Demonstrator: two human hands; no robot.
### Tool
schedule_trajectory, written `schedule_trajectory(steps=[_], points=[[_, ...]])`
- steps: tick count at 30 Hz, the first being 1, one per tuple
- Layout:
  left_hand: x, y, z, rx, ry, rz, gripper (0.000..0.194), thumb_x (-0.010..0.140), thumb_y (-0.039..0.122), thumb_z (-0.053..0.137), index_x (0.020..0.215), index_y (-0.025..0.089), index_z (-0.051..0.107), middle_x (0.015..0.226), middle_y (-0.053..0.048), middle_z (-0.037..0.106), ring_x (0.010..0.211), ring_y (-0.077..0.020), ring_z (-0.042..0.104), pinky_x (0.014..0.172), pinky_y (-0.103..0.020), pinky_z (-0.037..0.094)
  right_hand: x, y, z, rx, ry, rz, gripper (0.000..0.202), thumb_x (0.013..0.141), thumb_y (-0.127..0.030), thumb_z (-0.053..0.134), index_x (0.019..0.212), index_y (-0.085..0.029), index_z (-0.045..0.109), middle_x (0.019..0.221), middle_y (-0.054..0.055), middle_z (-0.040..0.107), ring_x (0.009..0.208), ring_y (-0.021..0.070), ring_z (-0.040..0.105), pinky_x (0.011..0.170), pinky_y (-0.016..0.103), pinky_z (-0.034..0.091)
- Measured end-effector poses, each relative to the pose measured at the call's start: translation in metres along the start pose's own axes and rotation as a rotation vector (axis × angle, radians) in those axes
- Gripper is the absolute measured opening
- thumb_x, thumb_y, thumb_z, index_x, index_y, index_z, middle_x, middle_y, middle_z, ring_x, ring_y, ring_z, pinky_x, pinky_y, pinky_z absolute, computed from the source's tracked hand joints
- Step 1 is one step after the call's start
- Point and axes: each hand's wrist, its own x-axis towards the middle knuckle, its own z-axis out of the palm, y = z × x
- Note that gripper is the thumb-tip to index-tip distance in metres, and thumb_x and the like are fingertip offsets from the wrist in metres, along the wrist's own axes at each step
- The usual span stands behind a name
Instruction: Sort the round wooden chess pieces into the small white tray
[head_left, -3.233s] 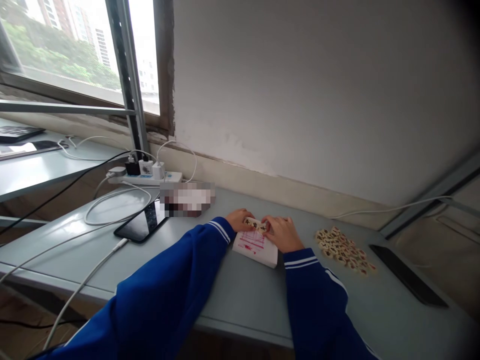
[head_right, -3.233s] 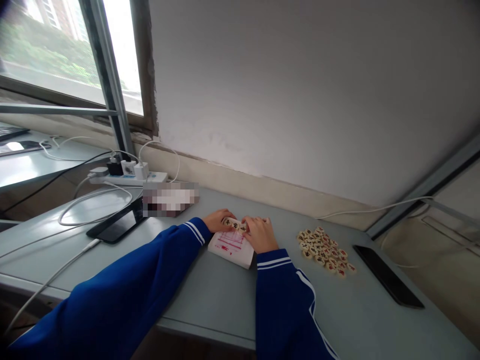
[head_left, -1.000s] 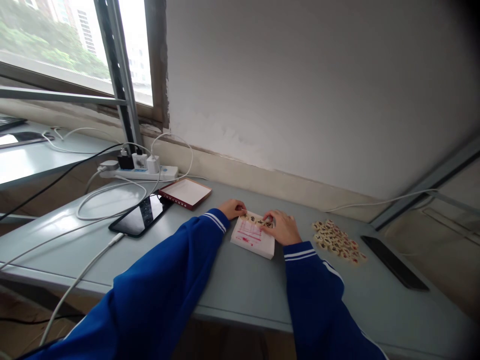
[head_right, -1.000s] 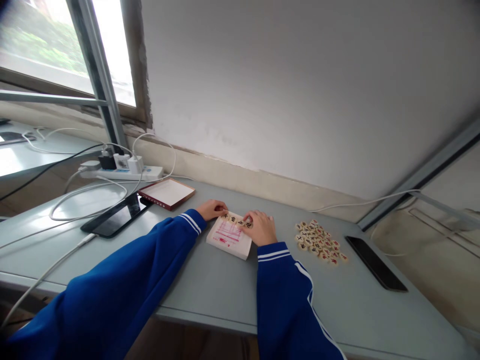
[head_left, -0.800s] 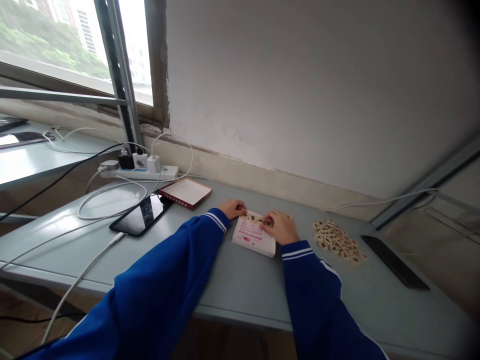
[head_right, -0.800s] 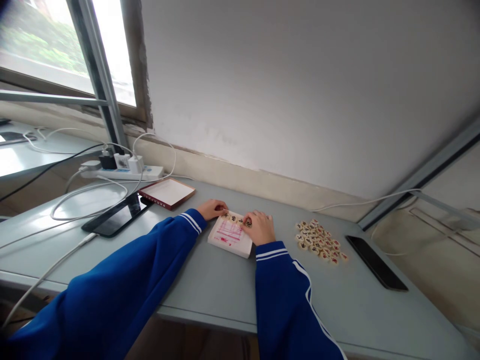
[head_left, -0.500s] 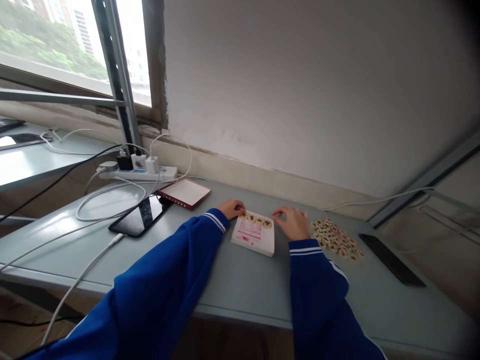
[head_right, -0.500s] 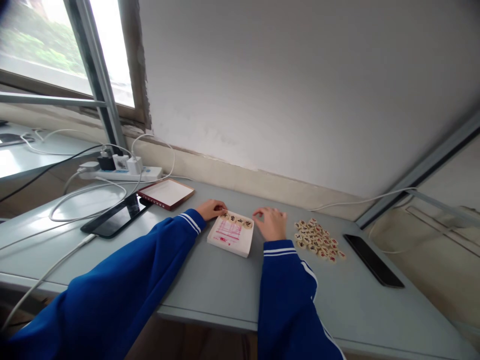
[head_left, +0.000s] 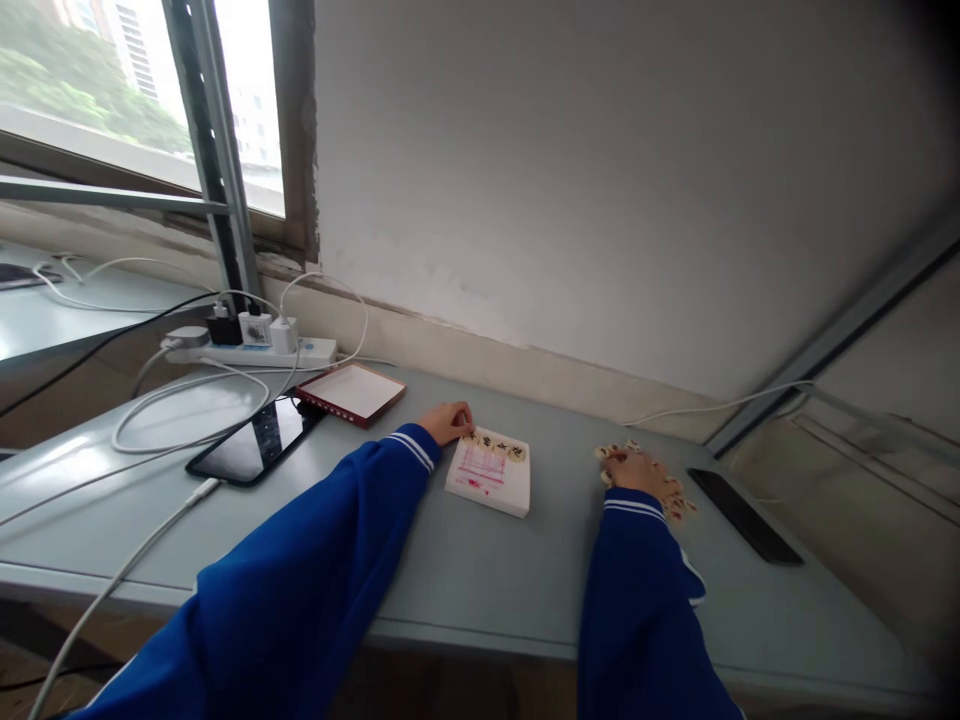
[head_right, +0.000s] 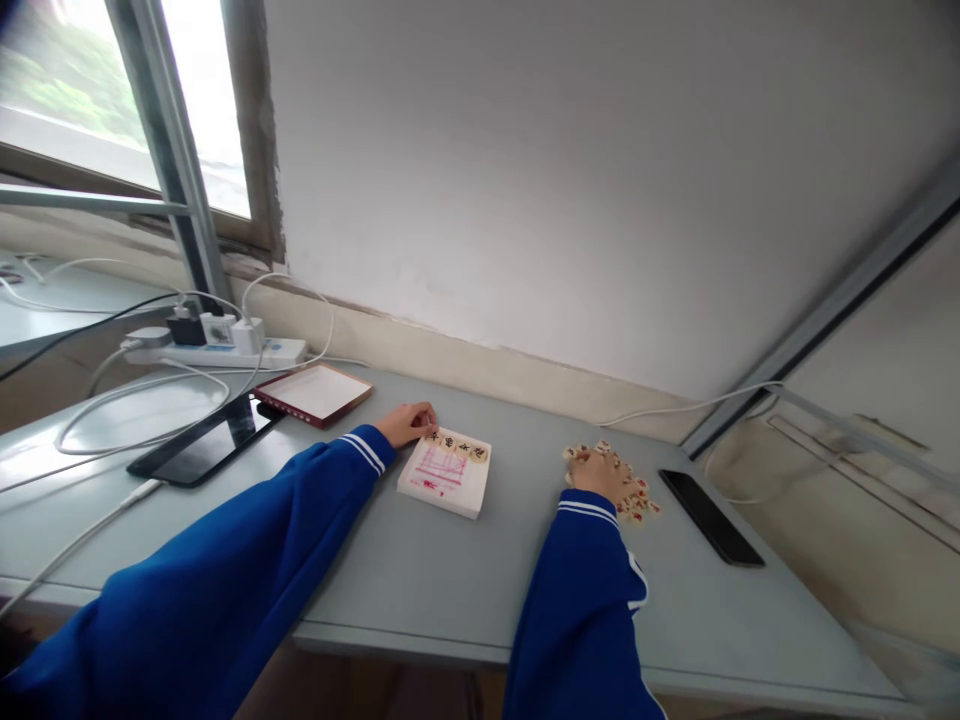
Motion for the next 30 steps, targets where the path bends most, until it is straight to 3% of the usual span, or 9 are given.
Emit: schedule_trajectory(steps=[2,4,7,12,14,16,20,24,30], points=[[0.000,-0.001,0.001,0.000,0.009,0.001,0.021,0.071,0.032,0.053,0.082,0.015,0.054,0.059,0.002,0.057,0.054,-0.0101,0.049,0.053,-0.020,0.035,-0.001,-0.004,0.004,0.004,0.056,0.075,0.027,0.071,-0.036,0.047,0.080,-0.023,0.068,0.099,0.018,0.058,0.090,0.0367,0.045,0.065,0.054,0.027],[0.001,-0.002,0.001,-0.002,0.019,0.001,0.022,0.071,0.032,0.053,0.084,0.015,0.054,0.058,0.003,0.056,0.054,-0.0100,0.049,0.054,-0.020,0.036,0.000,-0.007,0.007,0.022,0.072,0.049,0.026,0.069,-0.036,0.049,0.084,-0.025,0.068,0.104,0.018,0.056,0.094,0.0372,0.044,0.068,0.054,0.027],[0.000,-0.001,0.000,0.006,0.000,0.004,0.020,0.072,0.032,0.051,0.082,0.015,0.057,0.056,0.003,0.056,0.053,-0.0100,0.049,0.054,-0.020,0.035,0.004,-0.010,0.009,0.038,-0.014,0.040,0.024,0.068,-0.036,0.052,0.081,-0.025,0.069,0.105,0.016,0.056,0.101,0.0378,0.041,0.073,0.056,0.027],[-0.001,0.005,-0.004,0.056,-0.027,-0.020,0.022,0.072,0.033,0.051,0.076,0.014,0.062,0.051,0.002,0.054,0.049,-0.0093,0.045,0.050,-0.020,0.030,0.008,-0.030,-0.003,0.207,-0.129,0.012,0.033,0.064,-0.051,0.055,0.079,-0.024,0.068,0.105,0.014,0.053,0.105,0.0352,0.041,0.081,0.053,0.030],[-0.002,0.007,-0.004,0.059,-0.025,-0.021,0.024,0.072,0.034,0.051,0.076,0.014,0.063,0.051,0.002,0.054,0.049,-0.0094,0.045,0.049,-0.020,0.029,0.003,-0.052,-0.011,0.358,-0.148,-0.111,0.035,0.066,-0.053,0.055,0.083,-0.024,0.068,0.106,0.012,0.053,0.103,0.0293,0.045,0.084,0.044,0.033],[-0.002,0.009,-0.004,0.067,-0.028,-0.025,0.026,0.072,0.036,0.051,0.077,0.014,0.064,0.051,0.002,0.054,0.048,-0.0095,0.045,0.048,-0.020,0.029,-0.010,-0.082,-0.020,0.476,-0.183,-0.340,0.032,0.068,-0.049,0.057,0.087,-0.025,0.066,0.105,0.008,0.053,0.100,0.0229,0.046,0.085,0.035,0.034],[-0.003,0.013,-0.004,0.106,-0.025,-0.038,0.029,0.073,0.038,0.049,0.080,0.014,0.064,0.053,0.001,0.056,0.050,-0.0102,0.047,0.050,-0.020,0.031,-0.043,-0.141,-0.036,0.460,-0.305,-0.776,0.026,0.068,-0.043,0.061,0.089,-0.028,0.062,0.092,0.001,0.057,0.093,0.0168,0.048,0.079,0.029,0.032],[-0.005,0.016,-0.004,0.124,-0.032,-0.055,0.026,0.075,0.032,0.047,0.083,0.015,0.064,0.059,0.000,0.059,0.054,-0.0110,0.049,0.052,-0.020,0.033,-0.061,-0.166,-0.045,0.400,-0.239,-0.850,0.021,0.071,-0.034,0.061,0.090,-0.026,0.058,0.091,-0.001,0.059,0.089,0.0145,0.049,0.074,0.028,0.027],[-0.004,0.016,-0.005,0.124,-0.032,-0.047,0.028,0.075,0.036,0.048,0.083,0.015,0.064,0.059,0.000,0.059,0.056,-0.0111,0.050,0.053,-0.020,0.034,-0.064,-0.164,-0.044,0.381,-0.220,-0.826,0.007,0.073,-0.027,0.059,0.075,-0.021,0.056,0.079,-0.002,0.062,0.079,0.0128,0.053,0.069,0.027,0.024]])
